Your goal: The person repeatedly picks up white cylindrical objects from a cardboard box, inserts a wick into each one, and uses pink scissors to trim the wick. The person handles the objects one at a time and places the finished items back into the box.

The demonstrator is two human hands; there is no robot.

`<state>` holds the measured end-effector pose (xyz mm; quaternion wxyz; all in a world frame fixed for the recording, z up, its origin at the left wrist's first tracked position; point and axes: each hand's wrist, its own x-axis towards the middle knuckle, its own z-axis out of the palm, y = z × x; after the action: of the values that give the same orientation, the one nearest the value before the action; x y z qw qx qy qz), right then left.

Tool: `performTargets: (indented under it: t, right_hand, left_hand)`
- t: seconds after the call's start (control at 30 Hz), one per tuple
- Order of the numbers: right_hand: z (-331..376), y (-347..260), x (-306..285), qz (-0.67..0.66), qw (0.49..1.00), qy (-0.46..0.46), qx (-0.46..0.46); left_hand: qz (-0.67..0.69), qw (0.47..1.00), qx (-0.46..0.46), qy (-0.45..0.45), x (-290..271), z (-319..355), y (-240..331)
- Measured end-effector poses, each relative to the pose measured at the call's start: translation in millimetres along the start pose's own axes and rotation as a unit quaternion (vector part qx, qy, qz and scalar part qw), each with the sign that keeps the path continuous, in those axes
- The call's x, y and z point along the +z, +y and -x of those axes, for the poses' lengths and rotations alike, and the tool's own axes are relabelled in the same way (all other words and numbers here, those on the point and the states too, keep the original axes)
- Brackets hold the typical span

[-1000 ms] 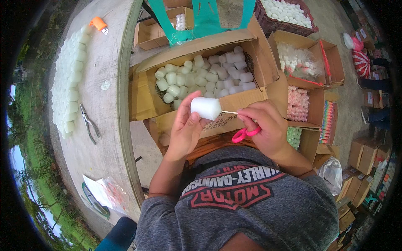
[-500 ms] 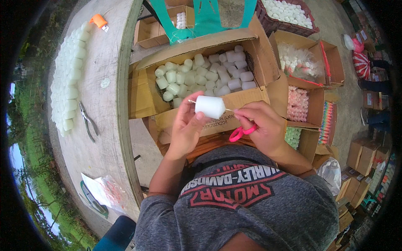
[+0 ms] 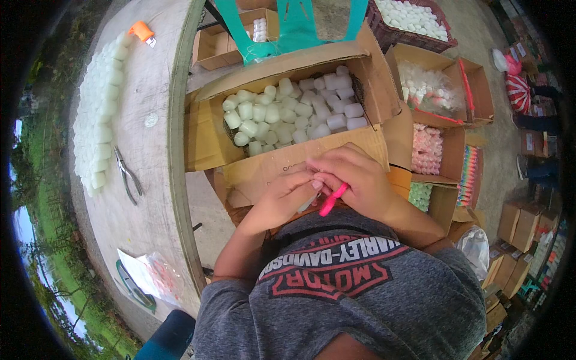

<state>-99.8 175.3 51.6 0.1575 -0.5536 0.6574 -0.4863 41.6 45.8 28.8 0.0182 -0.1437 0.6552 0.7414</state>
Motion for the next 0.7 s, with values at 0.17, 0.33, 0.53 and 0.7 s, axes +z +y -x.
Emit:
performTargets:
  t: [0.17,0.33,0.53,0.7]
  right_hand:
    - [3,5,-3,-0.027,0.999,-0.021,-0.001]
    - [4,4,-8,-0.001,0.995,0.068,0.068]
    - [6,6,-7,0.132,0.987,0.036,-0.089]
    - [6,-2,-4,0.073,0.994,0.022,-0.077]
  left_hand:
    - [0.043,0.999,0.010,0.002,0,5,1]
    - [0.225,0.972,-0.041,0.043,-3,6,4]
    - [0.405,0.904,-0.026,0.135,9,4,3]
    - [-0.154,0.969,0.136,0.140,11,1,4]
